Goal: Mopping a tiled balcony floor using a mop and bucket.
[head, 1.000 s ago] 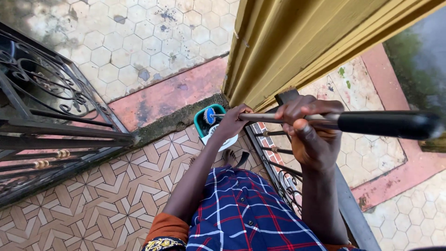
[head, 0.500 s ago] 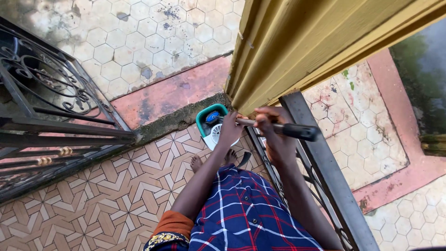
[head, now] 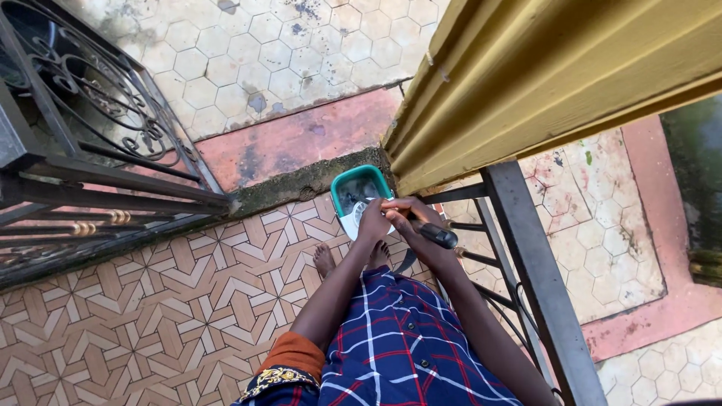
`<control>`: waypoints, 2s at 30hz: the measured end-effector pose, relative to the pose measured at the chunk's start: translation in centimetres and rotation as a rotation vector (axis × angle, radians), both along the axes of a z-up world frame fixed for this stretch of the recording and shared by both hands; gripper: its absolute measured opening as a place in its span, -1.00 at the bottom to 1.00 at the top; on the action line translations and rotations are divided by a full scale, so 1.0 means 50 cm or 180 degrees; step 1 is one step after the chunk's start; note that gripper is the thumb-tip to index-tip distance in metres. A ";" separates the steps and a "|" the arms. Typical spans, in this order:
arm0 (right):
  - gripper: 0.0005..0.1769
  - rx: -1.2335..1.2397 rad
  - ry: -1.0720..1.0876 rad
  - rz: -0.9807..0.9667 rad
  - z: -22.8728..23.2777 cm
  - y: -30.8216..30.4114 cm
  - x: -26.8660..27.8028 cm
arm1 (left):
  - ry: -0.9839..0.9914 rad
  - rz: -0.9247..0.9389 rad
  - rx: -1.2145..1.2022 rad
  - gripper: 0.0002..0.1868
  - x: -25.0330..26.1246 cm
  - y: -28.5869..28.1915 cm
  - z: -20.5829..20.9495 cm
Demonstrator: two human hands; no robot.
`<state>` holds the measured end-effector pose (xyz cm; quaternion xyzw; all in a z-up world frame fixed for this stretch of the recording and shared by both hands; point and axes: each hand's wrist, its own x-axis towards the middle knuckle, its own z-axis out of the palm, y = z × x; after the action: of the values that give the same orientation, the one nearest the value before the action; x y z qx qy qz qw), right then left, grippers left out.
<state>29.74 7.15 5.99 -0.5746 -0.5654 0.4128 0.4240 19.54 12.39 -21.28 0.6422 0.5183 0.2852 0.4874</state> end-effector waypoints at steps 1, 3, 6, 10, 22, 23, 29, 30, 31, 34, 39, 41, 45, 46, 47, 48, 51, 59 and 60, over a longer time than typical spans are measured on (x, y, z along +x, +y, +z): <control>-0.70 -0.0017 0.0004 0.0005 -0.013 0.000 -0.003 | 0.0004 0.0005 -0.0017 -0.60 -0.004 -0.001 0.041; -0.71 -0.0319 0.0307 -0.0403 -0.041 0.003 -0.006 | 0.0141 -0.0044 0.0256 -0.68 -0.006 0.003 0.122; -0.59 -0.0208 0.0522 -0.0611 -0.067 0.024 -0.012 | -0.0021 -0.0142 0.0645 -0.84 0.021 0.009 0.106; -0.47 0.0009 -0.0296 -0.0408 -0.052 0.083 -0.049 | -0.0711 -0.0015 -0.0389 -0.82 -0.020 0.052 0.206; -0.20 -0.2593 0.0261 -0.0495 -0.543 0.039 -0.021 | -0.1765 0.1812 -0.0704 -0.80 -0.262 0.149 0.029; -0.21 -0.2791 0.0326 -0.0646 -0.594 0.039 -0.012 | -0.1812 0.1906 -0.0679 -0.80 -0.274 0.148 -0.025; -0.30 -0.2924 0.0384 -0.0879 -0.984 0.010 0.065 | -0.2147 0.2697 -0.1273 -0.78 -0.286 0.152 -0.232; -0.34 -0.2694 0.0459 -0.0897 -1.087 0.009 0.080 | -0.2160 0.2849 -0.1404 -0.78 -0.288 0.163 -0.286; -0.34 -0.2667 0.0459 -0.0885 -1.134 0.019 0.088 | -0.2174 0.2848 -0.1376 -0.78 -0.283 0.177 -0.298; -0.37 -0.3121 0.0189 -0.1013 -1.281 0.033 0.115 | -0.2107 0.2955 -0.1755 -0.77 -0.273 0.191 -0.384; -0.38 -0.2747 -0.1641 -0.1164 -1.466 0.053 0.159 | -0.2165 0.2947 -0.1652 -0.72 -0.258 0.197 -0.538; -0.35 -0.2905 -0.1669 -0.1420 -1.523 0.054 0.193 | -0.1997 0.2889 -0.1819 -0.68 -0.250 0.210 -0.554; -0.32 -0.3253 -0.1402 -0.1583 -1.579 0.080 0.232 | -0.1563 0.2781 -0.2236 -0.58 -0.242 0.251 -0.580; -0.32 -0.3251 -0.1402 -0.1594 -1.558 0.088 0.232 | -0.1566 0.2770 -0.2238 -0.58 -0.246 0.241 -0.613; -0.37 -0.3156 -0.1006 -0.1427 -1.540 0.109 0.234 | -0.1706 0.2687 -0.2208 -0.59 -0.249 0.239 -0.647; -0.38 -0.3044 -0.0620 -0.1252 -1.520 0.128 0.234 | -0.1845 0.2602 -0.2176 -0.60 -0.254 0.237 -0.678; -0.31 -0.3309 -0.0325 -0.1336 -1.549 0.147 0.230 | -0.1851 0.2321 -0.1909 -0.64 -0.258 0.218 -0.744; -0.28 -0.2981 0.0458 -0.1524 -1.736 0.175 0.275 | -0.1761 0.2351 -0.2133 -0.67 -0.239 0.211 -0.778; -0.32 -0.2906 0.0451 -0.1571 -1.772 0.170 0.289 | -0.1828 0.2397 -0.2228 -0.68 -0.240 0.206 -0.789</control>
<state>44.21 15.65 -82.60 -0.7876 -0.1456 0.5429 0.2523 7.56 22.68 -60.75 0.1119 0.6212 0.4131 0.6565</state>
